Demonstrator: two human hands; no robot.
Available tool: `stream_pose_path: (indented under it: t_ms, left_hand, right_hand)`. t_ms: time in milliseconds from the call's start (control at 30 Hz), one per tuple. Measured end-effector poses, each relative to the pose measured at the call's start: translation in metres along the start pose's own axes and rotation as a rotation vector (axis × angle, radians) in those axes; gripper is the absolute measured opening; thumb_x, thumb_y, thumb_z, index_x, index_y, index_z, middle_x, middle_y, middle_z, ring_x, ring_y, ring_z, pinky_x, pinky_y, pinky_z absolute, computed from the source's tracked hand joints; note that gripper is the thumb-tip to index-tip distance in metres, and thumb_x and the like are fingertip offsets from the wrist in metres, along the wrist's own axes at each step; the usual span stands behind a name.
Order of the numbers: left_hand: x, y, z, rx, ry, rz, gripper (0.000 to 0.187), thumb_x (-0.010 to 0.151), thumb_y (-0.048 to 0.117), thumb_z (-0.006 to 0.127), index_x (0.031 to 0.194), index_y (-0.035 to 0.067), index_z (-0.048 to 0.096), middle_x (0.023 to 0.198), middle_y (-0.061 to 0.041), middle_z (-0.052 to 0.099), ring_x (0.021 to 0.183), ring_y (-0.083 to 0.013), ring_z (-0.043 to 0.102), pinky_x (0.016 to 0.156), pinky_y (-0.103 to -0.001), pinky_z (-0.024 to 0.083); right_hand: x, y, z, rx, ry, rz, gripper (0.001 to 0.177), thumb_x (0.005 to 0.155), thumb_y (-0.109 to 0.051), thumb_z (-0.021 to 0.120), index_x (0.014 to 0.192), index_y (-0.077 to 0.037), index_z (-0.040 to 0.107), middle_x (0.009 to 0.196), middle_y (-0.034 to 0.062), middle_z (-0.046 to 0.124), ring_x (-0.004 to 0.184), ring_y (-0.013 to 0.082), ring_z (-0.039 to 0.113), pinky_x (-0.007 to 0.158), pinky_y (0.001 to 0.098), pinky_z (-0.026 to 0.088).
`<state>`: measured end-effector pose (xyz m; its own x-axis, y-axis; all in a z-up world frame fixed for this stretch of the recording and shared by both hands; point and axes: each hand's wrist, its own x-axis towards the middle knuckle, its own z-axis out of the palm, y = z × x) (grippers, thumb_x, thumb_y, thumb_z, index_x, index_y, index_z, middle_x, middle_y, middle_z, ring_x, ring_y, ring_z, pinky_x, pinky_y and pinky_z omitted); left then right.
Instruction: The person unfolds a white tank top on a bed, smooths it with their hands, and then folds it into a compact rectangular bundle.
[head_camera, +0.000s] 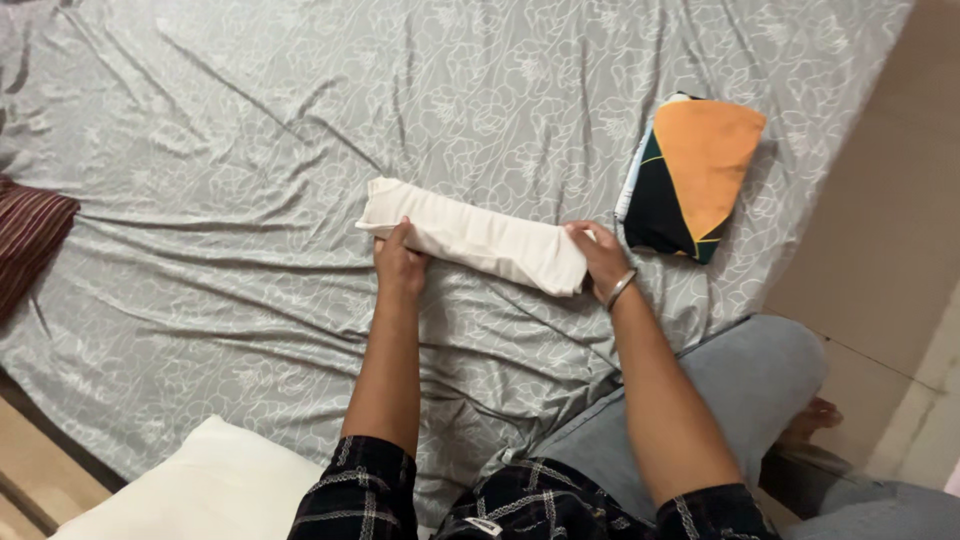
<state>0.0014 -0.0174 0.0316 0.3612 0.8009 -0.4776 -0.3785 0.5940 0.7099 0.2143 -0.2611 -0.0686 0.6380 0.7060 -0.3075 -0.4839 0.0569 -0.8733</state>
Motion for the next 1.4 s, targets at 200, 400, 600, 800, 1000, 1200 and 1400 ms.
stream_pose_path:
  t_ms: [200, 400, 600, 800, 1000, 1200, 1400]
  left_hand:
    - [0.005, -0.003, -0.016, 0.041, -0.205, 0.07, 0.067, 0.087, -0.005, 0.072, 0.145, 0.005, 0.041, 0.134, -0.012, 0.057, 0.122, -0.0284, 0.06, 0.102, -0.045, 0.055]
    - [0.002, -0.017, -0.012, 0.149, 0.041, 0.16, 0.07, 0.081, -0.009, 0.075, 0.143, 0.005, 0.044, 0.128, -0.011, 0.061, 0.113, -0.026, 0.065, 0.093, -0.039, 0.058]
    - [0.002, -0.022, -0.006, 0.102, -0.015, 0.226, 0.065, 0.083, -0.009, 0.074, 0.141, 0.003, 0.047, 0.125, -0.011, 0.064, 0.11, -0.0251, 0.067, 0.091, -0.037, 0.059]
    - [0.0, -0.018, -0.006, 0.098, -0.012, 0.164, 0.06, 0.086, -0.005, 0.073, 0.141, 0.001, 0.049, 0.123, -0.013, 0.065, 0.106, -0.0251, 0.068, 0.089, -0.039, 0.058]
    - [-0.014, -0.032, -0.018, 0.099, -0.108, 0.21, 0.074, 0.084, -0.001, 0.071, 0.146, 0.009, 0.034, 0.126, -0.01, 0.059, 0.112, -0.0225, 0.064, 0.092, -0.037, 0.058]
    - [-0.02, -0.056, -0.017, 0.549, -0.364, 0.582, 0.081, 0.091, -0.002, 0.077, 0.153, 0.005, 0.026, 0.141, -0.02, 0.05, 0.127, -0.0278, 0.056, 0.104, -0.037, 0.054]
    - [-0.063, -0.029, 0.026, 1.023, -0.56, 0.712, 0.094, 0.082, -0.003, 0.072, 0.16, 0.01, 0.021, 0.162, -0.019, 0.037, 0.144, -0.037, 0.046, 0.115, -0.042, 0.045]
  right_hand:
    - [-0.013, -0.022, 0.027, -0.667, 0.368, -0.186, 0.028, 0.101, -0.033, 0.069, 0.102, -0.005, 0.071, 0.096, 0.0103, 0.075, 0.09, 0.0195, 0.071, 0.086, 0.034, 0.054]
    - [-0.051, -0.08, 0.085, -1.051, 0.43, -0.728, 0.036, 0.088, -0.012, 0.067, 0.122, -0.002, 0.061, 0.119, 0.0197, 0.067, 0.112, 0.0373, 0.064, 0.099, 0.046, 0.051]
    - [-0.073, -0.059, 0.14, -1.159, -0.209, -0.845, 0.057, 0.089, -0.015, 0.064, 0.142, -0.002, 0.05, 0.144, 0.0173, 0.055, 0.138, 0.0333, 0.051, 0.121, 0.0464, 0.038]
    - [-0.071, -0.019, 0.156, -1.647, -0.307, -0.542, 0.092, 0.09, -0.054, 0.057, 0.159, -0.005, 0.02, 0.167, 0.013, 0.017, 0.153, 0.03, 0.017, 0.122, 0.0485, 0.013]
    - [-0.058, -0.016, 0.137, -1.709, -0.239, -0.484, 0.093, 0.093, -0.059, 0.054, 0.162, -0.01, 0.016, 0.17, 0.0073, 0.014, 0.156, 0.027, 0.014, 0.126, 0.0462, 0.009]
    - [-0.061, -0.017, 0.14, -1.726, -0.247, -0.432, 0.098, 0.088, -0.056, 0.06, 0.163, -0.009, 0.016, 0.171, 0.0076, 0.014, 0.157, 0.0273, 0.012, 0.126, 0.0455, 0.008]
    - [-0.056, -0.017, 0.135, -1.641, -0.294, -0.399, 0.075, 0.088, -0.05, 0.065, 0.146, -0.008, 0.043, 0.157, 0.0139, 0.041, 0.152, 0.0335, 0.028, 0.122, 0.0511, 0.02]
